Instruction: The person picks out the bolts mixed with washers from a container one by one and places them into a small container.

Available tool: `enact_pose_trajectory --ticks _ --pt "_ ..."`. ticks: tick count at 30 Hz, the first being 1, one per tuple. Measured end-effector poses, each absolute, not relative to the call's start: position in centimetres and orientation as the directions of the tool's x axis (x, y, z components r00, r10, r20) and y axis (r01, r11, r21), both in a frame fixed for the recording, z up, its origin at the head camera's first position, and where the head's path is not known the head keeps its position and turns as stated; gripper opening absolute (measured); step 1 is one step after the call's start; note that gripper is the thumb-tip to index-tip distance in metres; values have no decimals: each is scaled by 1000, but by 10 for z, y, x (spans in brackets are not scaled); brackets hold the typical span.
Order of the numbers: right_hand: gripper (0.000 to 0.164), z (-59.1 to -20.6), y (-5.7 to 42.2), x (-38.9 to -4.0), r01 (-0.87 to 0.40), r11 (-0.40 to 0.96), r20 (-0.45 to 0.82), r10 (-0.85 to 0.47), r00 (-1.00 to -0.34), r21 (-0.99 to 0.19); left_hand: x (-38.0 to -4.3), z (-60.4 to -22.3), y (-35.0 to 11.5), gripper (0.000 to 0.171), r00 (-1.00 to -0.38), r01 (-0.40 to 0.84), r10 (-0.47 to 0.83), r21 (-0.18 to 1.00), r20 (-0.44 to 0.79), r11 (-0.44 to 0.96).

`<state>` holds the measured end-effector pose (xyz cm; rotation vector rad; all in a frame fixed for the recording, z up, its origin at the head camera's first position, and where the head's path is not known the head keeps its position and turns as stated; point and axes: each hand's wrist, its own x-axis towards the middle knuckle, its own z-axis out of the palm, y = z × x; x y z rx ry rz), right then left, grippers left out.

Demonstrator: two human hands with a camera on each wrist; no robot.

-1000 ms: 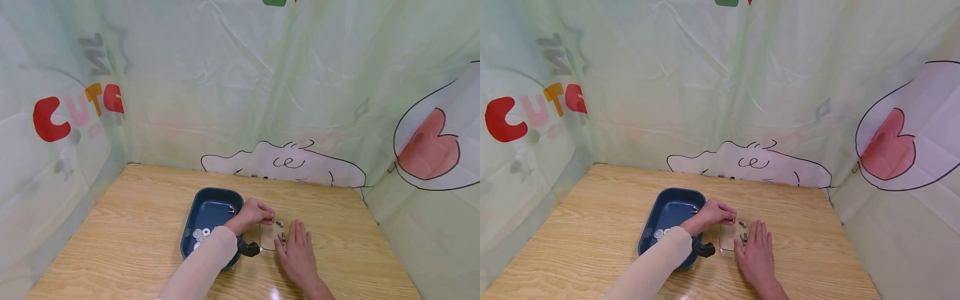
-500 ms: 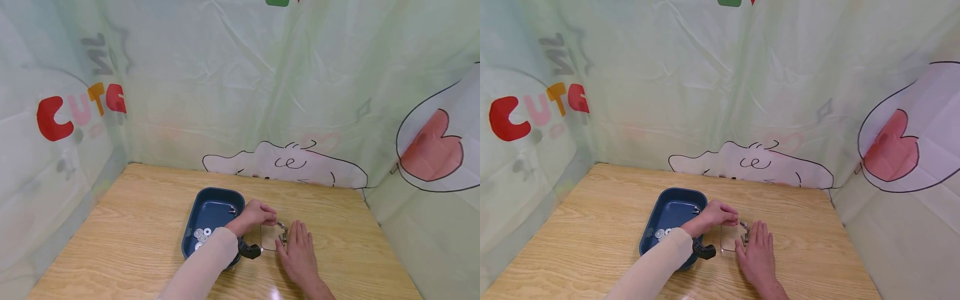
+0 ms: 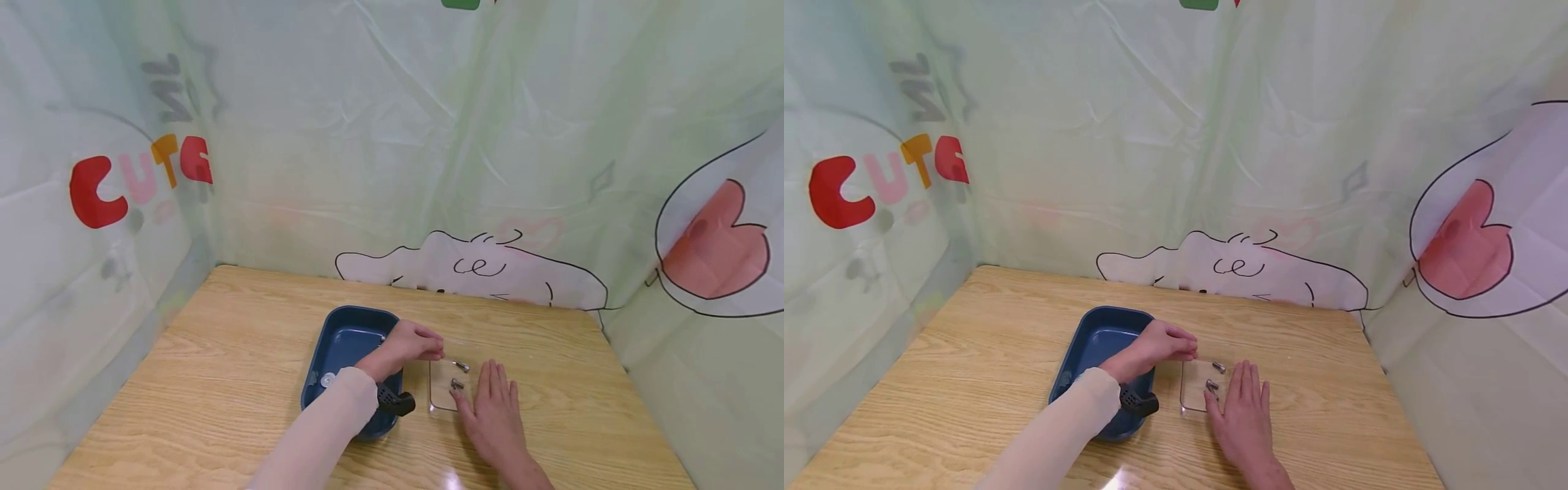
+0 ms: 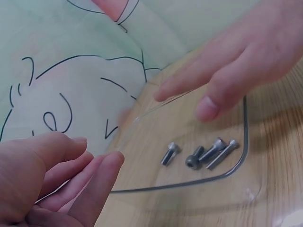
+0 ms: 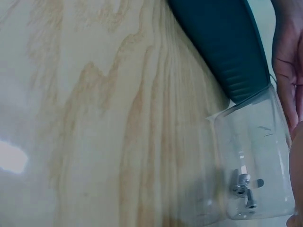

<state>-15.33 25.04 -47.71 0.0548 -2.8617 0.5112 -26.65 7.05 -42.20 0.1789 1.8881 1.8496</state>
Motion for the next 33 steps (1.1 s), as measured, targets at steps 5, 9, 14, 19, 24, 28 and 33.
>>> enact_pose_trajectory --ticks 5,9,14,19,24,28,33 --pt "84 -469 248 -156 -94 932 246 -5 -969 -350 -270 -422 64 28 -887 -245 395 969 -238 34" --pt "84 -464 242 -159 -113 931 239 -29 -971 -348 -271 -421 57 28 -898 -240 376 971 -230 19" --pt "83 -461 233 -161 -129 933 233 -51 -971 -335 -272 -419 48 30 -900 -244 370 970 -232 16" --pt "83 -459 223 -162 -131 934 210 -62 -976 -333 -273 -418 39 32 -899 -252 371 968 -233 -4" --pt "82 -458 213 -164 -155 925 218 -81 -973 -346 -275 -418 28 30 -904 -241 361 970 -230 16" --pt "82 -459 207 -164 -179 926 244 -99 -965 -333 -277 -417 19 30 -905 -245 353 969 -237 21" --pt "82 -459 198 -165 -201 922 233 -127 -964 -331 -281 -420 6 28 -915 -242 331 970 -231 8"
